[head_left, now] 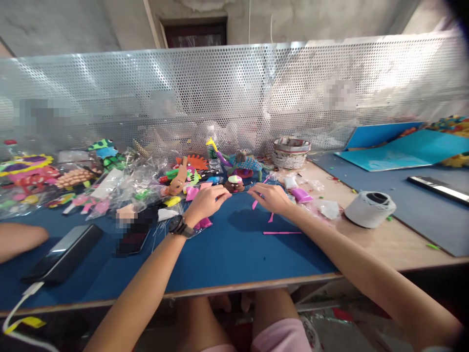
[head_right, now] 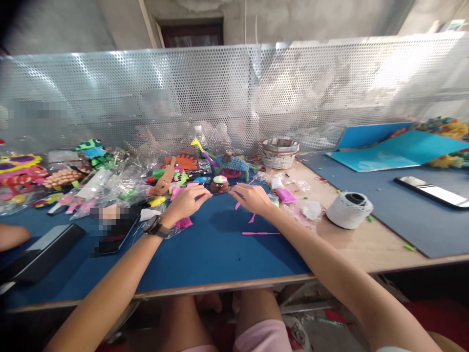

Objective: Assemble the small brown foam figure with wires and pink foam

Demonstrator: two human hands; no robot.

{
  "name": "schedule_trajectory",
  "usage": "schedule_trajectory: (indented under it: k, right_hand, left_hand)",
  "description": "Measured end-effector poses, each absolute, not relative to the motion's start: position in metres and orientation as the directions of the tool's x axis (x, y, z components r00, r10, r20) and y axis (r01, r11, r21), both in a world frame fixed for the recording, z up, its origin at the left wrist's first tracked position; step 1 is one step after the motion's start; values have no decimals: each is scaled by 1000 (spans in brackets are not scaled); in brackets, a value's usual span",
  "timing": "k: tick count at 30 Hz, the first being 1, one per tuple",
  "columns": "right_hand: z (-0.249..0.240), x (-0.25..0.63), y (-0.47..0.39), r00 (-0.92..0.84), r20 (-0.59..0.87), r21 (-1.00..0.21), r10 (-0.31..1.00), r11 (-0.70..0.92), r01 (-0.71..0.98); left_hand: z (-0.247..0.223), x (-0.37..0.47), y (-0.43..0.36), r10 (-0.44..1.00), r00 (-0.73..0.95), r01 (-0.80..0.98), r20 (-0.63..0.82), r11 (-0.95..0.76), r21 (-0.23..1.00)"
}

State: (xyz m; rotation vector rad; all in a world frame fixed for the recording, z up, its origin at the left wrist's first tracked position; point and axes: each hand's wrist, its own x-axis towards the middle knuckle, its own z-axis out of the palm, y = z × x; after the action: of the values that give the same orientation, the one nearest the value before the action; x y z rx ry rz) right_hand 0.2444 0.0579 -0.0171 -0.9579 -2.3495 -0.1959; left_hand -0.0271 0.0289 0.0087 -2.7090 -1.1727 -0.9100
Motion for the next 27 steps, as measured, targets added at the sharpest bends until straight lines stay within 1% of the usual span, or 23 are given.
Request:
schedule_trajectory:
  k: [4,8,14,21,27]
  right_hand:
    - [-14,245,56,-576,564,-47,592,719,694]
    - [-11,238,47,-608,547,-31,575,740,672]
    - [-10,231,40,-602,548,-65,580,748,661]
    - [-10,228,37,-602,523,-145,604,759,635]
    - [-9,230,38,-618,521,-109,589,764,636]
  left_hand:
    - [9,-28,28,639,537,698,551,-703,136]
    - [8,-22,25,634,536,697,557,-705,131]
    - [8,-15,19,628,508,685,590,-710,167]
    - [4,-13,21,581,541,637,608,-755,154]
    - [1,-14,22,588,559,639,585,-755,148]
